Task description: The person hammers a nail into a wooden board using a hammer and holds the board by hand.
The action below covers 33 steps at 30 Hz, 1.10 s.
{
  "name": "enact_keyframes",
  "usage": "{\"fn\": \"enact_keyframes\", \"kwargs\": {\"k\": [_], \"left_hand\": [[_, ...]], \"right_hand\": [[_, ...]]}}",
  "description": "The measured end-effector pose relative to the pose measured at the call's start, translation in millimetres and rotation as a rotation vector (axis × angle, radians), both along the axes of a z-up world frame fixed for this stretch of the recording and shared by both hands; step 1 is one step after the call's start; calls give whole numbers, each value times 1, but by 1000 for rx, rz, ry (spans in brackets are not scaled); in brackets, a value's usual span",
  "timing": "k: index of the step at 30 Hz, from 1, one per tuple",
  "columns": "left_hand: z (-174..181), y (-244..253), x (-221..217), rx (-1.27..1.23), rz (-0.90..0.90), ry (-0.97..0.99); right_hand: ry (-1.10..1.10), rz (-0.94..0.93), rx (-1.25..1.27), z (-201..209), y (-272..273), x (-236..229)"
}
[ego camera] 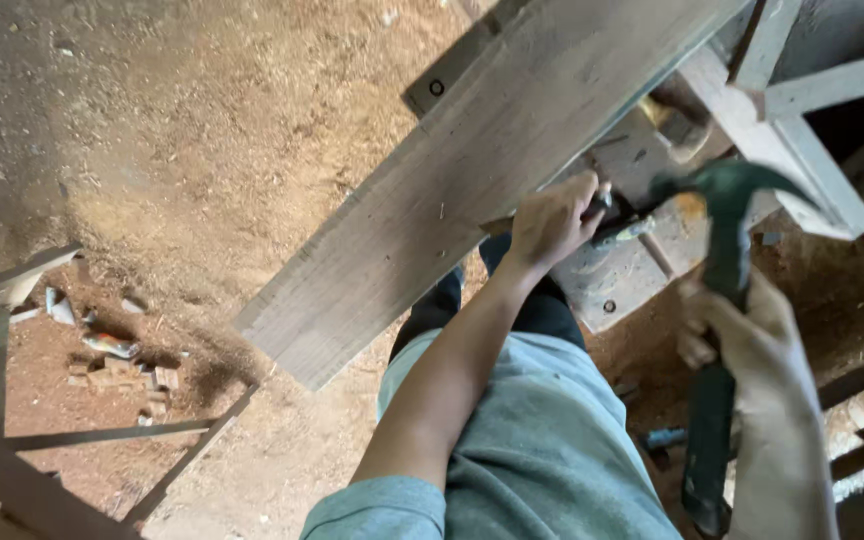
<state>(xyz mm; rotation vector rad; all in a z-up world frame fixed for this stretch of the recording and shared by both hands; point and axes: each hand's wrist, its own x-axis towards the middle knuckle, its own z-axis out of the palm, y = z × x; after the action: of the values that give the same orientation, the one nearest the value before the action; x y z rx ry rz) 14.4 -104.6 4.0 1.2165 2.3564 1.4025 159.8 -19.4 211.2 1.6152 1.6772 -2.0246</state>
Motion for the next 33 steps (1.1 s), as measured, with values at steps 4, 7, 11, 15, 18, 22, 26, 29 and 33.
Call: {"fn": "enact_keyframes", "kwargs": {"k": [4,7,11,15,18,22,26,29,33], "left_hand": [[-3,4,-7,-20,48,29],[-3,7,-8,-126,41,-20],[-6,7,-7,-62,118,24],[-10,8,-5,-90,94,13],[-12,8,-8,-75,104,26],[-17,10,-6,-64,119,44],[-22,15,-11,-189,72,-20],[-22,13,-9,-254,7,-191],[-18,13,-13,-81,171,12]], "right_hand": [[4,-60,37,0,-1,-15],[-192,58,17,-6,-6,-28],[-126,30,26,-3,-3,-24],[31,-12,54,-15,0,-22],[-113,51,12,-22,2,-25],[44,-14,6,-16,10,-21],[-36,-19,50,-20,14,-31],[-109,175,34,-25,9,-33],[-4,34,-31,-24,17,-41]]}}
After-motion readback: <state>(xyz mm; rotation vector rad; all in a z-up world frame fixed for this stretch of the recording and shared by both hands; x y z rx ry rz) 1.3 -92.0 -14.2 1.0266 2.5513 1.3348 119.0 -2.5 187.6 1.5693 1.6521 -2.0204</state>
